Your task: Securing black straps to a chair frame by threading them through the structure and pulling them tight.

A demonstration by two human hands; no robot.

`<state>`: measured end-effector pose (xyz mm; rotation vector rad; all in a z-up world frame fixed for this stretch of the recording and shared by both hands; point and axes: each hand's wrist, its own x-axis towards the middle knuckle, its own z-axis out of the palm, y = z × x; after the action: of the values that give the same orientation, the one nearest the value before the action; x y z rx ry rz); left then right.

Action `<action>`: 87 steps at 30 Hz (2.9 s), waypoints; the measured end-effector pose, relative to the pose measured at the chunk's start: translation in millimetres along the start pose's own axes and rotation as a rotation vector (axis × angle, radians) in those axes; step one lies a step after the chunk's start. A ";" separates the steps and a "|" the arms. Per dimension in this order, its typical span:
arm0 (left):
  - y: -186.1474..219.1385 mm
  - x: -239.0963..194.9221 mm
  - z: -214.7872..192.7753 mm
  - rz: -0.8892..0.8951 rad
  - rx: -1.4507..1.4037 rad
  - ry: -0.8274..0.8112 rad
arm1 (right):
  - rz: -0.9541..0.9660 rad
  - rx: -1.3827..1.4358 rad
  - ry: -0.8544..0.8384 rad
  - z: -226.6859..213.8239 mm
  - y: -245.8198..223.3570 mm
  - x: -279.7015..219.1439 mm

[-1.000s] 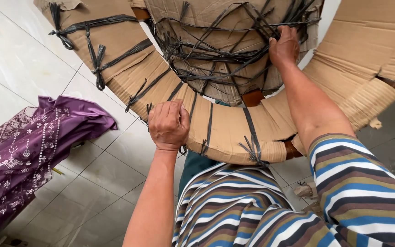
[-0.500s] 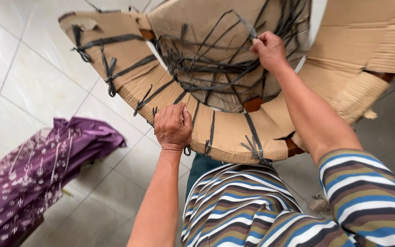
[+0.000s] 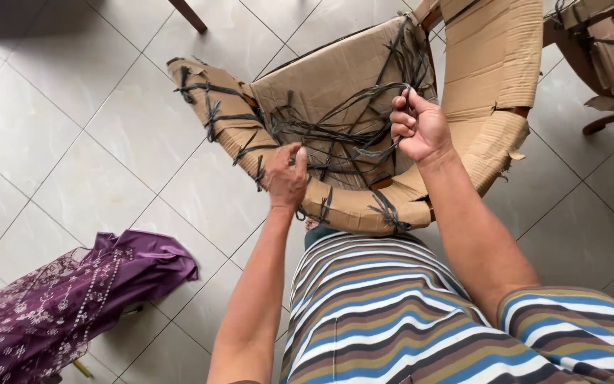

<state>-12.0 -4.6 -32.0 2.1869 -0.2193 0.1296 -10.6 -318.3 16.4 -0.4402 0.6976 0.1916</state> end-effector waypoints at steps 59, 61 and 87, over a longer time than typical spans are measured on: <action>47.3 -193.0 -88.0 -1.132 -0.457 -0.096 | -0.116 -1.968 0.214 49.7 -43.5 -41.1; 34.1 -197.1 -55.2 -1.218 -0.473 -0.098 | -0.075 -2.024 0.168 28.5 -33.1 2.8; -99.7 -272.6 98.5 -1.287 -0.375 -0.500 | 0.626 -2.137 -0.600 -119.4 138.7 132.5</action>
<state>-257.1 2.5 -215.9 1.5814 0.8266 -1.0757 -23.3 -245.3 -197.1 -2.0535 -0.2873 1.6400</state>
